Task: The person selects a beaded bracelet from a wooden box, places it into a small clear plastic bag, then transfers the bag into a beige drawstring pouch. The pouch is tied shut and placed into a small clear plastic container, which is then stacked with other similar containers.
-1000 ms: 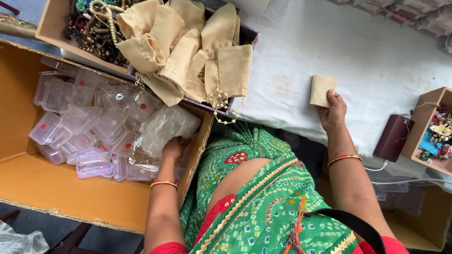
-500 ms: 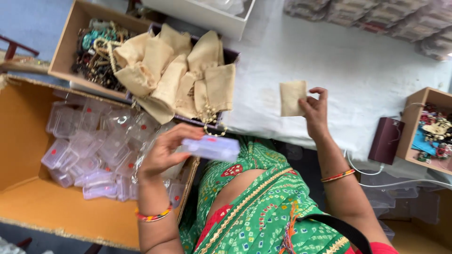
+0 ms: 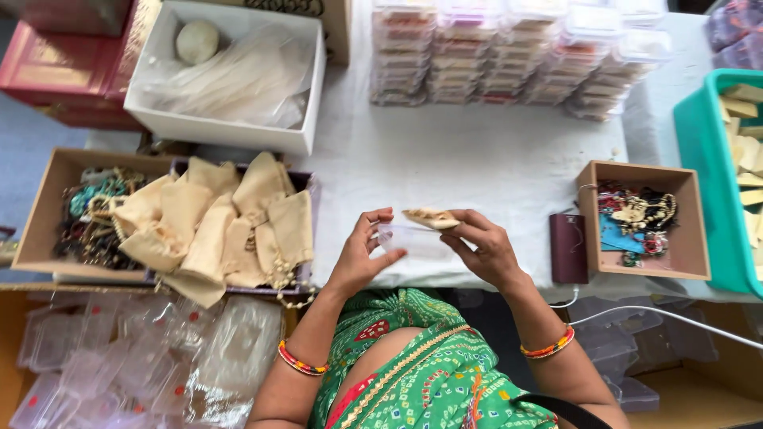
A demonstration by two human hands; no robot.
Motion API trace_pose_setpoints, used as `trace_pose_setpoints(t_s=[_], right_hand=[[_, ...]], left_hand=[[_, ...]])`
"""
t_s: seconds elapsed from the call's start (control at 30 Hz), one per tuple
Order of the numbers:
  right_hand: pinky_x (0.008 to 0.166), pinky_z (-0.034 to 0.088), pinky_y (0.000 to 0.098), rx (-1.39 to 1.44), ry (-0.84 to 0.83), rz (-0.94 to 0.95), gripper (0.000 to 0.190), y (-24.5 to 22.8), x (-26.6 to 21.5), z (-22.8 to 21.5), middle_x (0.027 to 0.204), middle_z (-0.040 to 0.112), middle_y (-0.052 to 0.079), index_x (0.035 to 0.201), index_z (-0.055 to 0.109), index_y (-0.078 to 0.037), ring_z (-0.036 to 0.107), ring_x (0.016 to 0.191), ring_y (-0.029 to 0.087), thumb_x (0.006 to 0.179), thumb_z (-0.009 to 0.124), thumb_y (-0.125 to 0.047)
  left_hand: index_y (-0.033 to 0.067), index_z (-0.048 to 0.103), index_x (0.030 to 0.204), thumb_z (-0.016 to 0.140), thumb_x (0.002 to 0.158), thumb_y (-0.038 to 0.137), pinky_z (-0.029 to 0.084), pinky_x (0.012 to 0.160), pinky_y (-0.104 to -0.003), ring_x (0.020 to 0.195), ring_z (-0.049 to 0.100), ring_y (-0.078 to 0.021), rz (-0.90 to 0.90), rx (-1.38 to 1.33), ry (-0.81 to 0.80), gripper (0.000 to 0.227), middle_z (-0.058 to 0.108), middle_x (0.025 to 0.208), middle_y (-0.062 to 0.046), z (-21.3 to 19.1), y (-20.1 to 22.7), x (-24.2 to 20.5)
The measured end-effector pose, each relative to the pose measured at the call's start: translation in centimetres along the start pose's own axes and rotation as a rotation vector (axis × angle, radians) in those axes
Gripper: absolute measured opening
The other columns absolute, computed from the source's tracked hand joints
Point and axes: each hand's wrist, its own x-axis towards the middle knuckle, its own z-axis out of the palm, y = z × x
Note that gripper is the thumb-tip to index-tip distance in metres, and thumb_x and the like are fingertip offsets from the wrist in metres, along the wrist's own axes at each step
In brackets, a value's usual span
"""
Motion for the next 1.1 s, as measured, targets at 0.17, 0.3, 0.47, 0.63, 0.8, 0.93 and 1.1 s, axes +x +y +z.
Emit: trace_pose_setpoints(t_s=[0.17,0.3,0.47,0.63,0.8,0.93,1.1], right_hand=[[0.075,0.061,0.0312,-0.028,0.18,0.188,0.01,7.3,-0.7,-3.0,0.112,0.073,0.008,0.1,0.074,-0.004,0.075,0.089,0.021,0.091,0.078,-0.006],[0.075,0.06,0.0345,-0.162,0.261,0.181,0.016,8.4,1.7,-5.1,0.11,0.072,0.012,0.101,0.076,-0.002,0.073,0.088,0.023,0.087,0.082,-0.009],[0.084,0.063,0.035,-0.292,0.35,-0.015,0.012,13.6,1.1,-4.7,0.117,0.071,0.013,0.11,0.072,-0.003,0.073,0.099,0.028,0.098,0.071,-0.002],[0.089,0.058,0.0419,-0.257,0.153,-0.014,0.023,16.7,-0.2,-3.1,0.111,0.073,0.015,0.116,0.06,-0.003,0.068,0.104,0.036,0.094,0.068,-0.006],[0.084,0.052,0.0488,-0.113,-0.312,0.278,0.022,19.9,0.6,-1.5,0.109,0.071,0.017,0.12,0.056,-0.009,0.065,0.102,0.04,0.099,0.057,-0.006],[0.084,0.053,0.048,-0.106,-0.355,0.217,0.024,21.7,1.2,0.4,0.114,0.07,0.015,0.118,0.057,-0.011,0.066,0.103,0.039,0.096,0.057,-0.004],[0.088,0.054,0.0463,0.105,-0.41,0.159,0.039,23.7,1.2,2.2,0.12,0.066,0.015,0.131,0.049,-0.005,0.066,0.109,0.036,0.093,0.054,-0.001]], left_hand=[[0.013,0.037,0.136,0.09,0.08,0.014,0.041,0.123,-0.045,0.149,0.047,-0.0319,0.202,0.101,-0.348,0.078,0.032,0.166,-0.013,2.4,-0.9,2.6],[0.0186,0.03,0.156,0.096,0.068,0.01,0.041,0.118,-0.049,0.146,0.043,-0.0389,0.316,0.614,-0.466,0.111,0.029,0.162,-0.018,4.9,-0.1,6.3],[0.0234,0.007,0.164,0.092,0.063,0.008,0.044,0.119,-0.042,0.141,0.047,-0.0341,0.174,0.688,-0.29,0.132,0.031,0.159,-0.012,6.0,-8.6,12.2],[0.0224,0.001,0.164,0.086,0.063,0.006,0.035,0.124,-0.042,0.145,0.042,-0.03,0.062,0.695,-0.223,0.133,0.028,0.163,-0.011,7.1,-13.7,14.4],[0.0159,0.002,0.163,0.082,0.058,0.019,0.011,0.128,-0.048,0.156,0.023,-0.0278,0.14,0.851,-0.193,0.132,0.02,0.168,-0.014,7.2,-15.9,14.5],[0.0157,0.003,0.164,0.082,0.058,0.022,0.013,0.129,-0.048,0.156,0.022,-0.0289,0.178,0.894,-0.157,0.133,0.02,0.169,-0.015,7.4,-15.9,14.1],[0.0173,0.007,0.164,0.082,0.059,0.02,0.014,0.13,-0.046,0.156,0.022,-0.0302,0.188,0.901,-0.135,0.129,0.02,0.169,-0.016,7.6,-15.6,13.8]])
